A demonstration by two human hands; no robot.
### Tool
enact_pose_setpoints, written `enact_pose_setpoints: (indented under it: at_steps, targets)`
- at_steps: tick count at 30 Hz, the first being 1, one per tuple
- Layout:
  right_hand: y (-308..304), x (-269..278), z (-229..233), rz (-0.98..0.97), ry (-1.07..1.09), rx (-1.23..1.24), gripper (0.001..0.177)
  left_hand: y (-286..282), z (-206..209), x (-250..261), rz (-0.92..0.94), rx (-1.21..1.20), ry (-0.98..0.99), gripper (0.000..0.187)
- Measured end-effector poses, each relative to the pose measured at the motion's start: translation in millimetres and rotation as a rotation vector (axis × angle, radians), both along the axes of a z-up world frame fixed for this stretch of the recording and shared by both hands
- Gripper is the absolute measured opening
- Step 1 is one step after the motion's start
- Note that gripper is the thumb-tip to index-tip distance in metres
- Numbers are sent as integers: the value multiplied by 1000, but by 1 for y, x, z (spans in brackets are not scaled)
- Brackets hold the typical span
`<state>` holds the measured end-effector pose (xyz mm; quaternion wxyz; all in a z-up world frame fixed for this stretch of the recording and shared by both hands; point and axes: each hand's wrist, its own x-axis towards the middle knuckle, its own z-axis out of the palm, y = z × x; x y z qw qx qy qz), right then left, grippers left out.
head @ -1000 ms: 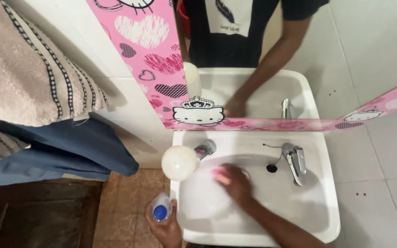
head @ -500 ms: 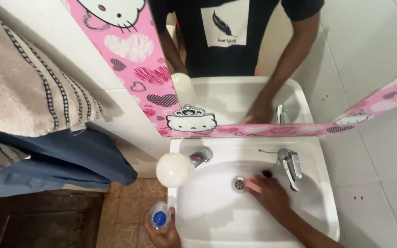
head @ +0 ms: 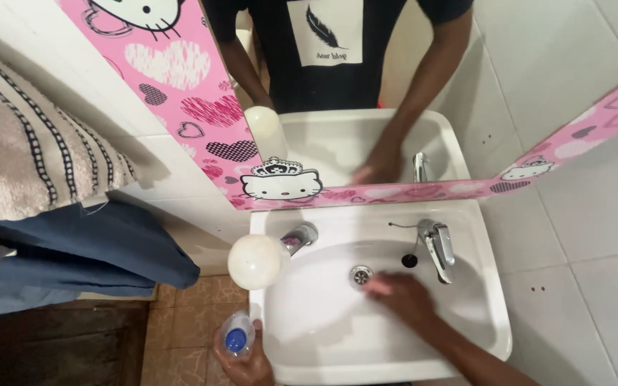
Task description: Cleaning a bathroom sink by scrubbing with a brush and rinsing with water from a bucket and bottle.
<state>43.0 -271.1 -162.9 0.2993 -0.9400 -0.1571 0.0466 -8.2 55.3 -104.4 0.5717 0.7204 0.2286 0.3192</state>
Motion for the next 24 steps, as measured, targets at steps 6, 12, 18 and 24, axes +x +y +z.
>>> enact_pose_setpoints:
  at_steps: [6,12,18,24]
  targets:
    - [53,23,11,-351,-198,-113,33,0,2,0,-12,-14,33,66]
    - [139,9,115,46,410,460,45,1,6,-1,-4,-72,53,66]
    - [23,-16,92,122,204,36,27,-2,8,0,-12,-119,44,64]
    - [78,15,23,-286,-18,536,40,-6,27,0,-42,29,54,61]
